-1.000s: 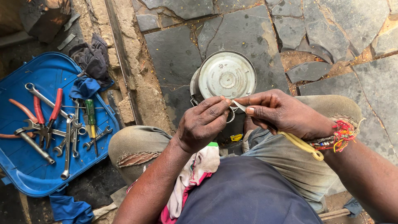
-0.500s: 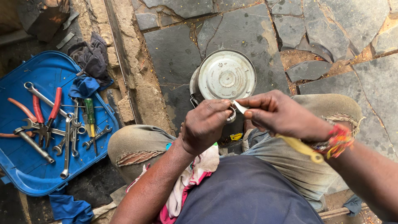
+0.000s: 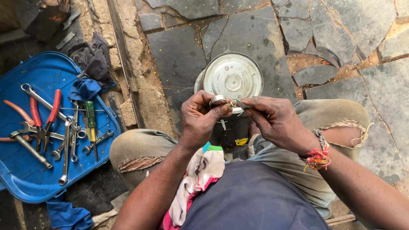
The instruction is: The person sits on a paved outdoor surface and uses a knife to scrape and clean a small cylindrical metal object. They hold the object in one hand and the knife in the other, repeatedly scraping the surface to remove residue or rust. A blue tray with various tools is visible nearby.
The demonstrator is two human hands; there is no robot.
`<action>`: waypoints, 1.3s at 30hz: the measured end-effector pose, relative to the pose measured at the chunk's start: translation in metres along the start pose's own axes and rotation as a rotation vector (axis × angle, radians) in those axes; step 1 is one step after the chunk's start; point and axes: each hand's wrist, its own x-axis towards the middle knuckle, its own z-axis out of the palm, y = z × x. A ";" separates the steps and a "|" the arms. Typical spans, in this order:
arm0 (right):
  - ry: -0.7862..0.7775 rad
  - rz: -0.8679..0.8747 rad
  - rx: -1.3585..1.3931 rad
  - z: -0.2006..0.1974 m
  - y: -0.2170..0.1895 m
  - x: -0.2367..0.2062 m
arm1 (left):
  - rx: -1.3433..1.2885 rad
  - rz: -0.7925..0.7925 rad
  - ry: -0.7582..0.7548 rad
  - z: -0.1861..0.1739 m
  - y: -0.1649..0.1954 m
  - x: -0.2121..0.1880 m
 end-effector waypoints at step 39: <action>0.050 -0.634 -0.532 -0.021 0.019 0.014 | -0.431 -0.324 -0.182 -0.006 0.005 0.001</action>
